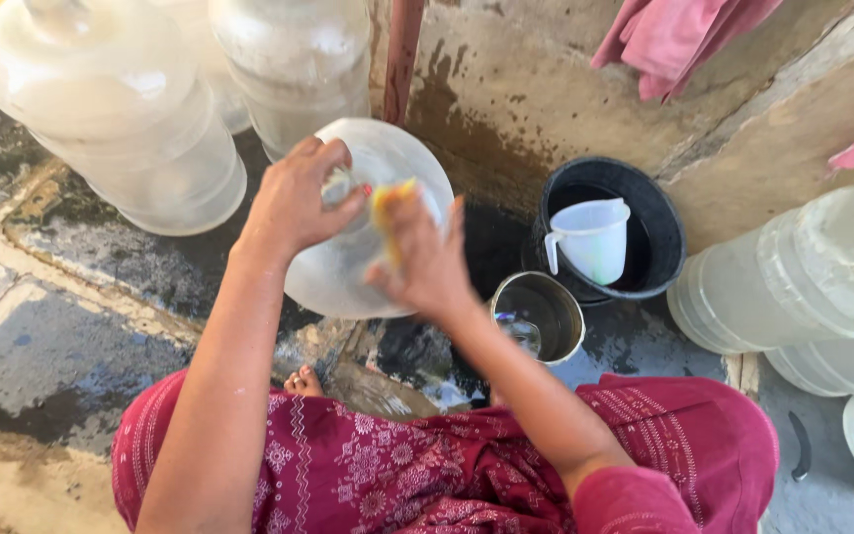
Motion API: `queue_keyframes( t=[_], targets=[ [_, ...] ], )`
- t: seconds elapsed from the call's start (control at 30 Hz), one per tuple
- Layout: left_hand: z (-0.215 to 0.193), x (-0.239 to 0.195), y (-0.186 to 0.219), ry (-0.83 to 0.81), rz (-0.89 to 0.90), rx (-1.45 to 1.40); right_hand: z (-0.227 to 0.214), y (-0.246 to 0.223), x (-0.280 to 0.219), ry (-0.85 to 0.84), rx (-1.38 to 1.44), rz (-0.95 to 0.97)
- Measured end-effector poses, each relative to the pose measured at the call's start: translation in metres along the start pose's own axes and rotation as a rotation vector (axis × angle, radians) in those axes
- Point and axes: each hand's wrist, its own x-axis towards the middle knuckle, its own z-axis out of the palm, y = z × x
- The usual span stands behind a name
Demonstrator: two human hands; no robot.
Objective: The person scrubs the inside of a large plastic water dispenser bottle using a purple brush. They then scrub the exterior of the bottle with a yellow sponge while sitting on the ground. Finally, the person rinses the bottle by shaking it with water.
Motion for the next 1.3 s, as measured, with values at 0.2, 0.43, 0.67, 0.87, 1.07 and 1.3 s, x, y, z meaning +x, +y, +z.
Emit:
queue_keyframes(
  t=[0.2,0.43,0.67,0.87,1.07,1.3],
  targets=[
    [-0.002,0.003,0.012,-0.077,0.028,-0.008,-0.021,0.062,0.09,-0.321,0.383,0.215],
    [-0.003,-0.001,0.008,0.02,-0.045,0.11,-0.022,-0.011,0.006,-0.055,0.198,-0.186],
    [-0.01,0.005,-0.004,-0.115,0.138,-0.019,-0.016,0.063,0.113,-0.422,0.298,0.062],
    [-0.003,0.006,0.004,-0.07,0.113,-0.079,-0.007,0.048,0.127,-0.436,0.288,-0.117],
    [0.005,0.004,0.005,-0.045,0.144,-0.104,-0.045,0.047,0.058,-0.275,0.37,-0.201],
    [0.001,0.017,-0.02,-0.056,-0.006,-0.125,-0.025,0.069,0.016,-0.066,0.739,0.152]
  ],
)
